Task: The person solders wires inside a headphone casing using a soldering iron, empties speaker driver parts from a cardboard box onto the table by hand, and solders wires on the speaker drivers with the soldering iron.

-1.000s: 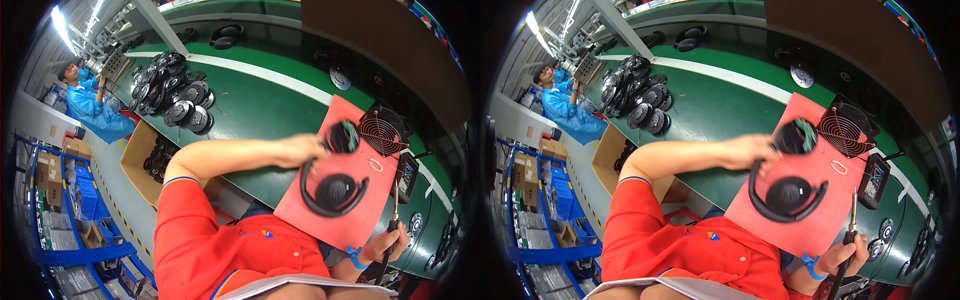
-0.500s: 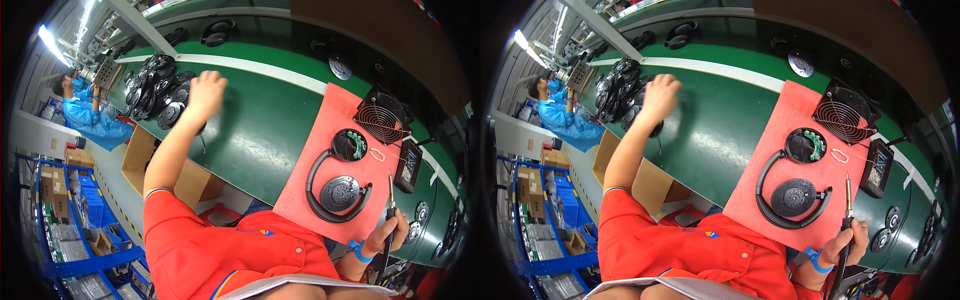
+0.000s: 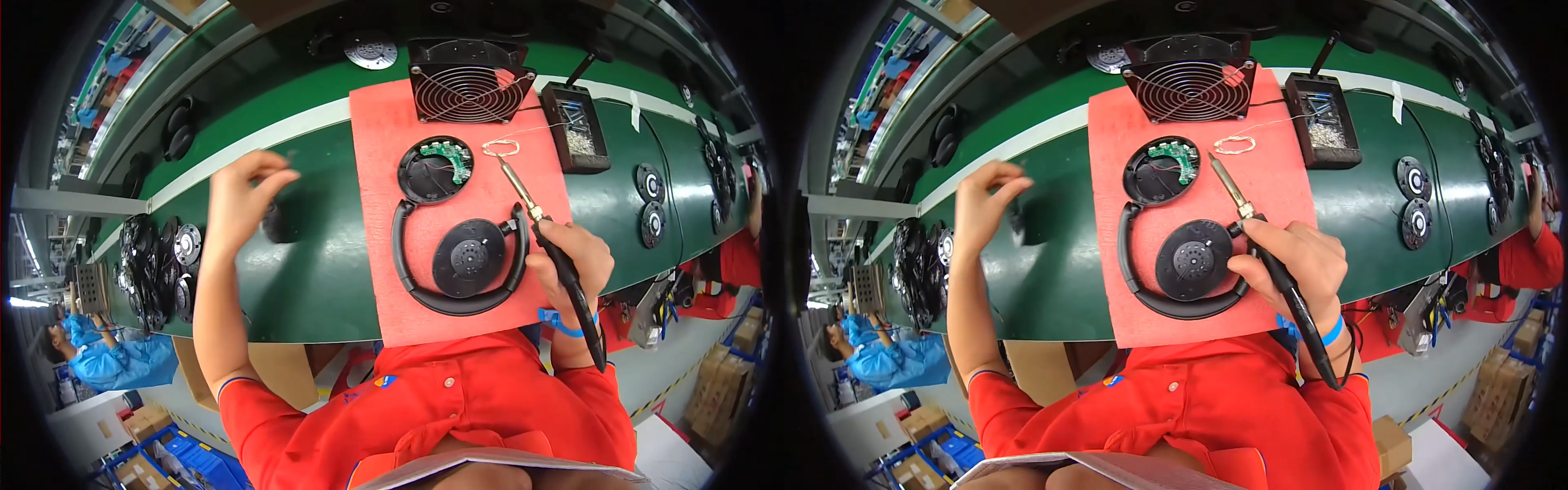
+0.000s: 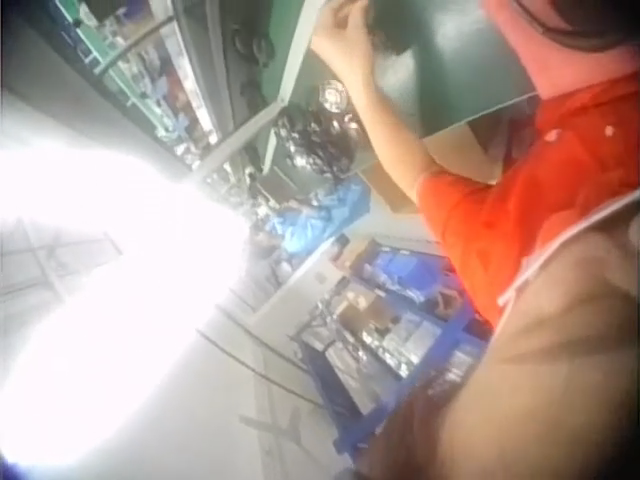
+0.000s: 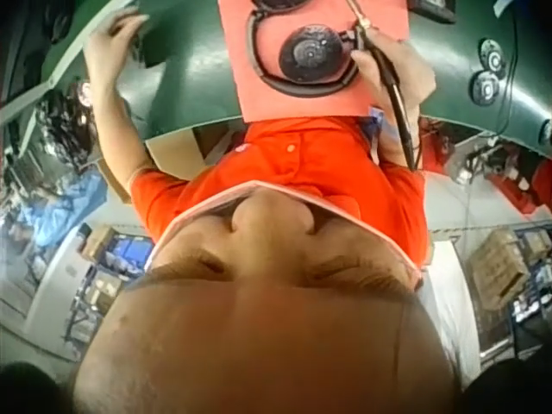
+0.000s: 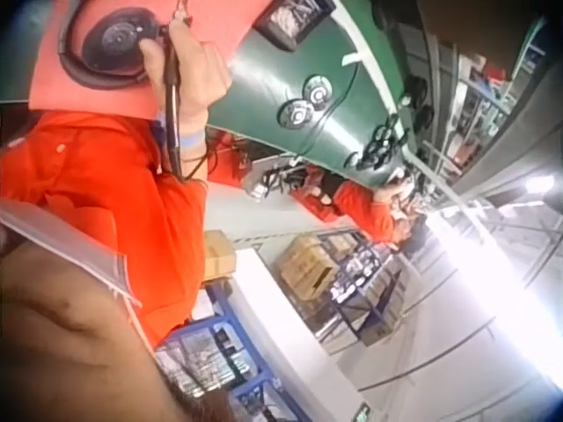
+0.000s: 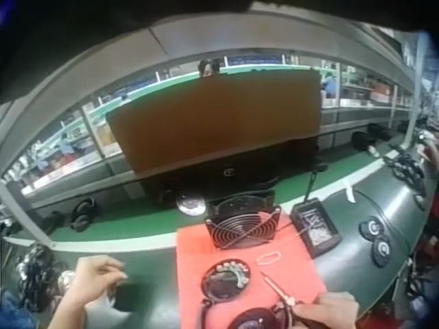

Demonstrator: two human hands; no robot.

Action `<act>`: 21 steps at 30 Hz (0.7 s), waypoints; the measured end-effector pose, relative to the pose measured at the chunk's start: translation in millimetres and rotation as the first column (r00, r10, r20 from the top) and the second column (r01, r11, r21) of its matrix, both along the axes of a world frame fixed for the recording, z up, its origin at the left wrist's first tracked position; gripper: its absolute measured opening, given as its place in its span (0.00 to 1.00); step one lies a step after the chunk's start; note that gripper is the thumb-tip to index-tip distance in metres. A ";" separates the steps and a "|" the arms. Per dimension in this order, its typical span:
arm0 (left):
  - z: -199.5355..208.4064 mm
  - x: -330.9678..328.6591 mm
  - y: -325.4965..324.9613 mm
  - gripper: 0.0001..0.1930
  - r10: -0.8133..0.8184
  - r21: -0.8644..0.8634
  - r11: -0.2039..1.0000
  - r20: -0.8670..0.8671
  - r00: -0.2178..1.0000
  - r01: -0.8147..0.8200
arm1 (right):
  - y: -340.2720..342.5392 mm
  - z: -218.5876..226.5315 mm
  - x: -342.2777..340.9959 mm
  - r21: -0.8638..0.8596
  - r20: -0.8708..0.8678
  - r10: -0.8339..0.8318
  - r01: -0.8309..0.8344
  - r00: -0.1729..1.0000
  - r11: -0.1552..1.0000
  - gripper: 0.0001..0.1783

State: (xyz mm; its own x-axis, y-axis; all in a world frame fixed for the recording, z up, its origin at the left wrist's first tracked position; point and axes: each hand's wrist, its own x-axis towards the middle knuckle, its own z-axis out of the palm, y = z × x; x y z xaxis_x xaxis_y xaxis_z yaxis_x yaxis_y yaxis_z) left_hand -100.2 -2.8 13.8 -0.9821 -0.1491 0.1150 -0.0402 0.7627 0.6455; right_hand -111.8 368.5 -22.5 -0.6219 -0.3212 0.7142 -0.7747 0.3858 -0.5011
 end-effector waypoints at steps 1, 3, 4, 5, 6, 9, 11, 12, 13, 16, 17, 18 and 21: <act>1.6 -12.8 21.2 0.06 -0.080 -0.015 0.997 -0.006 0.997 0.080 | -0.1 1.0 0.4 -0.011 0.045 0.025 -0.024 0.999 1.000 0.21; -5.1 -35.7 56.3 0.07 -0.196 -0.050 0.980 -0.034 0.980 0.194 | -1.4 2.7 1.4 0.002 0.094 0.039 -0.040 0.995 0.999 0.21; -11.3 -45.6 70.8 0.07 -0.233 -0.067 0.971 -0.060 0.971 0.229 | -0.4 2.0 0.5 0.007 0.095 0.039 -0.040 0.995 0.999 0.21; -14.7 -52.7 84.9 0.07 -0.283 -0.116 0.956 -0.128 0.951 0.269 | 1.0 1.2 -0.7 0.058 0.082 0.021 -0.026 0.996 0.998 0.20; -21.2 -60.6 96.4 0.07 -0.339 -0.166 0.936 -0.190 0.921 0.310 | 2.4 -2.0 -2.5 0.109 0.071 -0.002 -0.006 0.997 0.994 0.20; -37.5 -68.7 119.8 0.06 -0.408 -0.139 0.910 -0.141 0.902 0.390 | 4.5 -3.8 -5.0 0.154 0.083 -0.048 0.035 0.995 0.987 0.15; -42.1 -63.9 127.2 0.06 -0.421 -0.136 0.905 -0.136 0.897 0.404 | 5.0 -6.6 -4.4 0.148 0.128 -0.046 0.027 0.991 0.989 0.14; -41.6 -59.8 128.5 0.06 -0.428 -0.128 0.902 -0.130 0.894 0.413 | 8.7 -7.7 -3.1 0.154 0.136 -0.056 0.034 0.989 0.988 0.14; -40.4 -55.0 128.2 0.06 -0.462 -0.122 0.884 -0.096 0.882 0.450 | 12.8 -8.5 -0.7 0.195 0.204 -0.032 -0.009 0.979 0.981 0.14; -41.3 -38.4 133.7 0.06 -0.526 -0.089 0.849 -0.033 0.850 0.522 | 17.3 -4.8 1.5 0.251 0.300 -0.018 -0.061 0.954 0.966 0.15; -43.4 -34.6 135.3 0.06 -0.559 -0.108 0.829 -0.122 0.820 0.549 | 15.2 -1.6 -0.1 0.249 0.276 0.005 -0.076 0.961 0.966 0.15; -45.1 -30.7 136.6 0.06 -0.586 -0.131 0.810 -0.212 0.782 0.571 | 12.6 1.5 -2.2 0.246 0.248 0.030 -0.093 0.968 0.965 0.15; -45.8 -22.1 138.6 0.06 -0.578 -0.203 0.816 -0.279 0.767 0.541 | -2.7 11.0 -11.2 0.274 0.222 0.047 -0.108 0.974 0.956 0.16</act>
